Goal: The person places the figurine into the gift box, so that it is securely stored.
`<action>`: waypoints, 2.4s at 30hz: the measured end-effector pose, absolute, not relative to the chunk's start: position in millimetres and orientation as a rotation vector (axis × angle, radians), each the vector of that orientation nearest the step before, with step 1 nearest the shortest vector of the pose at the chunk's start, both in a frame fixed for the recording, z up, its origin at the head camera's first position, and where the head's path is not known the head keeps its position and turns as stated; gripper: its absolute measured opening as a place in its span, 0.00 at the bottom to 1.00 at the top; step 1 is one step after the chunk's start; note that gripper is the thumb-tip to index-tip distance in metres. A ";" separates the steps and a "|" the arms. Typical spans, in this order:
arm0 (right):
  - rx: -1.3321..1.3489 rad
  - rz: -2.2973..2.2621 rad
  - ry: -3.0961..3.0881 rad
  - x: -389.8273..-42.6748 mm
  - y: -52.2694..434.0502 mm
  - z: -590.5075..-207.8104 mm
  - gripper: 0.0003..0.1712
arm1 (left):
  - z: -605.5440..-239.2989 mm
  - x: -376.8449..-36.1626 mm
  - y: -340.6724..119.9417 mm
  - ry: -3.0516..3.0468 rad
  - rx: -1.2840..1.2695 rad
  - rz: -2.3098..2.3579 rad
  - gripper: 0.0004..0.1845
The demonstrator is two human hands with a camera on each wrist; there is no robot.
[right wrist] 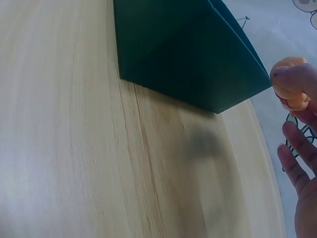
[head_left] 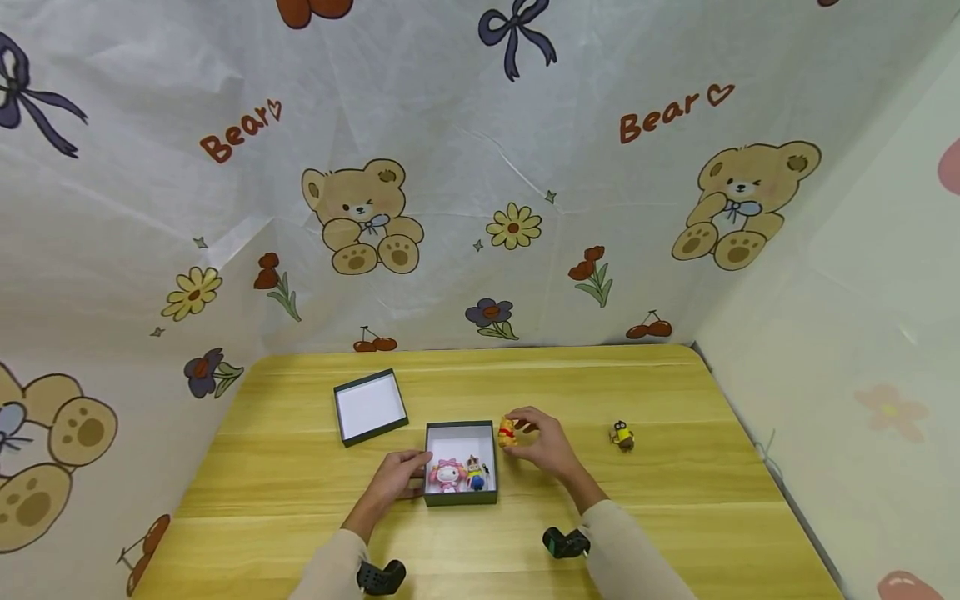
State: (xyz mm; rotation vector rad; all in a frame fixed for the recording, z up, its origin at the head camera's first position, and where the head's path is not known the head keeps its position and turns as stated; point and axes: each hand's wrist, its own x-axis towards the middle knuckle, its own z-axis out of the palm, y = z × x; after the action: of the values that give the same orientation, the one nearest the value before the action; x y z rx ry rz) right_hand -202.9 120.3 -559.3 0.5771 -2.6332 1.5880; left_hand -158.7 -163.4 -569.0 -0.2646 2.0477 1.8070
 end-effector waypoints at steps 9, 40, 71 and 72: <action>0.623 1.591 -2.630 -200.3 112.4 -559.3 0.25 | -584.0 -160.1 -163.7 2.063 -0.272 1.784 0.28; 0.667 1.561 -2.789 -199.7 85.3 -560.1 0.26 | -583.1 -161.7 -165.7 2.065 -0.270 1.799 0.26; 0.440 1.041 -2.821 -190.2 57.2 -560.1 0.25 | -578.5 -161.5 -164.6 2.060 -0.294 1.798 0.28; 0.434 1.019 -2.825 -189.9 55.9 -559.6 0.25 | -579.3 -161.9 -164.8 2.060 -0.296 1.797 0.28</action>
State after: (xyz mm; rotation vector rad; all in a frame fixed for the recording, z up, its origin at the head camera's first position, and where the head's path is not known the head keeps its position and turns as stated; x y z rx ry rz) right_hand -189.9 55.9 -559.6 0.4337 -2.8246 1.0192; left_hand -161.9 -164.8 -579.3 -0.2958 2.0599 1.7970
